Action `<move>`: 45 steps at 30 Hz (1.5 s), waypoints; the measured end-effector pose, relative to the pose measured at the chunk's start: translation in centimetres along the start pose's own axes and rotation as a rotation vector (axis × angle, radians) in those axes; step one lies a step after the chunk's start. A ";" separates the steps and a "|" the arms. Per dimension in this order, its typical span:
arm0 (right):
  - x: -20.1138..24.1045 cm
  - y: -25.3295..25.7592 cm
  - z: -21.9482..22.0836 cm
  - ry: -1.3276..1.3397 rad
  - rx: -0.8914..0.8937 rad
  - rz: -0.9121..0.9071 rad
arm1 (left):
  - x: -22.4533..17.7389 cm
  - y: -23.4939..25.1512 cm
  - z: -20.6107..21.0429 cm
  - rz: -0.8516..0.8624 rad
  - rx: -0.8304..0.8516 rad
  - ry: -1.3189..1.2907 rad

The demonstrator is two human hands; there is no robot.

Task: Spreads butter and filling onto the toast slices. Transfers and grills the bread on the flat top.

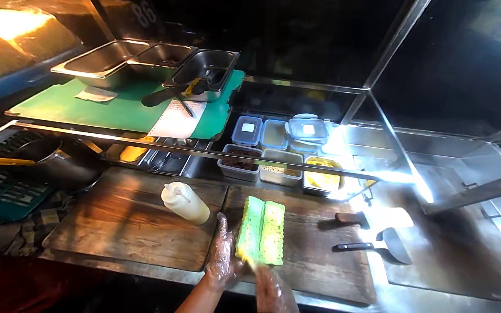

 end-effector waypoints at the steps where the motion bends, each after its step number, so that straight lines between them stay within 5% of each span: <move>1: -0.6 1.4 -0.1 -0.031 -0.010 0.048 | 0.4 0.2 0.2 -0.031 0.027 -0.045; 4: -1.2 2.9 0.7 -0.193 0.104 0.093 | 0.6 0.2 0.1 -0.025 -0.013 -0.031; 8: -0.2 -0.3 -0.4 0.079 0.165 0.031 | -0.4 -0.2 0.0 0.034 -0.034 0.104; 13: -1.7 3.0 -0.3 -0.317 0.258 0.132 | 0.8 0.3 0.0 -0.034 -0.037 -0.011; 17: -1.3 0.8 -1.4 -0.052 0.183 0.069 | 0.4 0.4 -0.2 -0.008 -0.031 0.021; 21: -1.3 3.6 -0.6 -0.291 0.299 0.116 | 0.5 0.6 0.0 -0.021 -0.051 0.044; 24: -0.6 1.6 -0.9 -0.023 0.273 0.042 | -0.6 0.8 0.4 0.000 -0.075 0.134; 26: -2.0 4.8 -0.9 0.245 0.230 0.128 | -1.1 1.1 0.8 0.002 -0.072 0.173; 29: -1.3 10.3 -0.7 0.008 0.245 0.112 | -1.6 1.9 1.0 0.064 -0.076 0.271; 32: 1.0 6.1 -0.3 -0.164 0.403 0.061 | -3.3 2.4 0.5 0.210 -0.196 0.486; 36: -0.4 9.0 -1.9 0.012 0.190 0.104 | -3.2 2.9 0.1 0.213 -0.207 0.479; 38: -0.5 11.9 -1.0 -0.141 0.286 0.096 | -2.6 3.0 -0.3 0.189 -0.185 0.451; 41: 0.6 9.2 -0.4 -0.119 0.410 0.026 | -3.5 3.1 -0.5 0.219 -0.203 0.592; 45: -0.2 12.4 -1.9 -0.029 0.204 0.024 | -3.1 3.2 0.1 0.177 -0.181 0.477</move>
Point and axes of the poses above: each hand's wrist, its own y-axis towards the middle knuckle, its own z-axis out of the palm, x = y × z, the point moved 9 cm from there along y, towards the middle knuckle, and after that the axes turned 6 degrees about -y, right-handed, at the moved point
